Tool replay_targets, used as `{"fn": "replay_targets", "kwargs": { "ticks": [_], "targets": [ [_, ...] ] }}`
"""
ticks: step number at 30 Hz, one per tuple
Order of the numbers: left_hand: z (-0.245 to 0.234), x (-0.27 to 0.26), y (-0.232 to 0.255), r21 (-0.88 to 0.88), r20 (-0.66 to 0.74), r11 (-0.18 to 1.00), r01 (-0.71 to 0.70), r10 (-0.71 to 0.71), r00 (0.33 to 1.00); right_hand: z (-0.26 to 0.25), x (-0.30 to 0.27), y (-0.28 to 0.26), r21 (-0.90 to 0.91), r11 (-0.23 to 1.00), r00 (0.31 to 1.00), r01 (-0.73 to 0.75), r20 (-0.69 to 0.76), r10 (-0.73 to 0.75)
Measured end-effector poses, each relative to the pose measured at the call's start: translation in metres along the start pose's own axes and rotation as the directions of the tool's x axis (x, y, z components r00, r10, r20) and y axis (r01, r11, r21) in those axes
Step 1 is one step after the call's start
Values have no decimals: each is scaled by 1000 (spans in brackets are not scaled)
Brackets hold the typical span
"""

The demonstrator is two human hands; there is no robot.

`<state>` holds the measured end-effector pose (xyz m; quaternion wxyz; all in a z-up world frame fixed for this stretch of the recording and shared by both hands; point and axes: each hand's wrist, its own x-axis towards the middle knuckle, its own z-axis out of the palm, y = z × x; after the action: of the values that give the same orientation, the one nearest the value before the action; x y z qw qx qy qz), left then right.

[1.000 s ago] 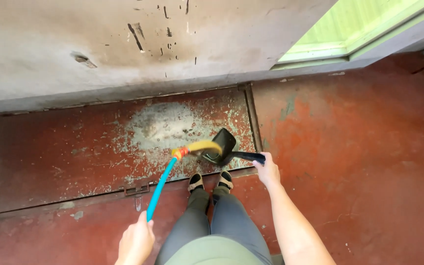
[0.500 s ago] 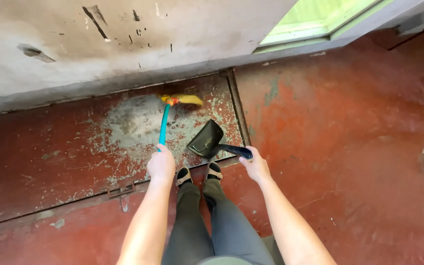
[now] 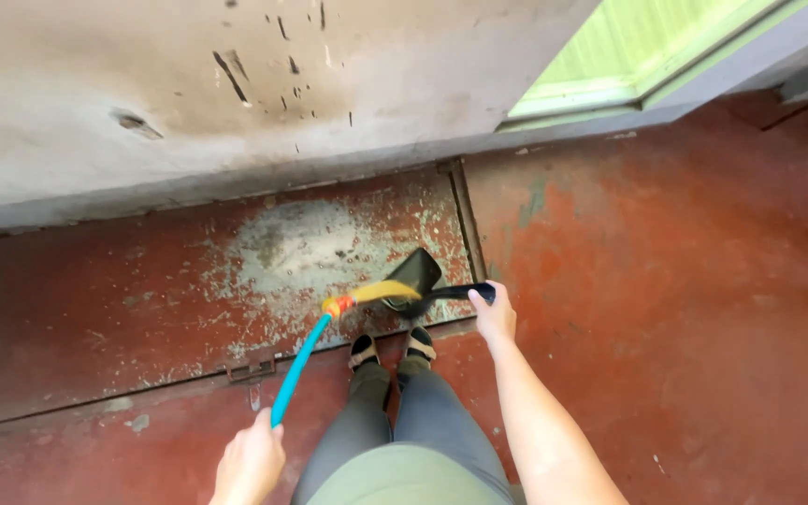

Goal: Sweeping the gym floor using a broom and a dustpan.

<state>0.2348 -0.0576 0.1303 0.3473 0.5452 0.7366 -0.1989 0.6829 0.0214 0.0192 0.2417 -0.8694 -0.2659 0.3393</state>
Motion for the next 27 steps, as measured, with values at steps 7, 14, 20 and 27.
{"fn": "replay_targets", "kwargs": {
  "ticks": [7,14,20,27],
  "targets": [
    [20,50,-110,-3,-39,985,170,-170,985,-33,-10,-18,269,952,976,144,-197,-92],
    [-24,43,-65,63,-121,965,255,-246,962,-94,-17,-42,718,648,958,252,-281,-61],
    [-9,60,-26,-134,-169,964,231,-252,953,-134,-25,-54,733,568,924,374,-348,-160],
    [62,108,17,-956,-12,288,49,-206,978,-176,-5,-74,677,587,895,443,-307,-322]
  ]
}}
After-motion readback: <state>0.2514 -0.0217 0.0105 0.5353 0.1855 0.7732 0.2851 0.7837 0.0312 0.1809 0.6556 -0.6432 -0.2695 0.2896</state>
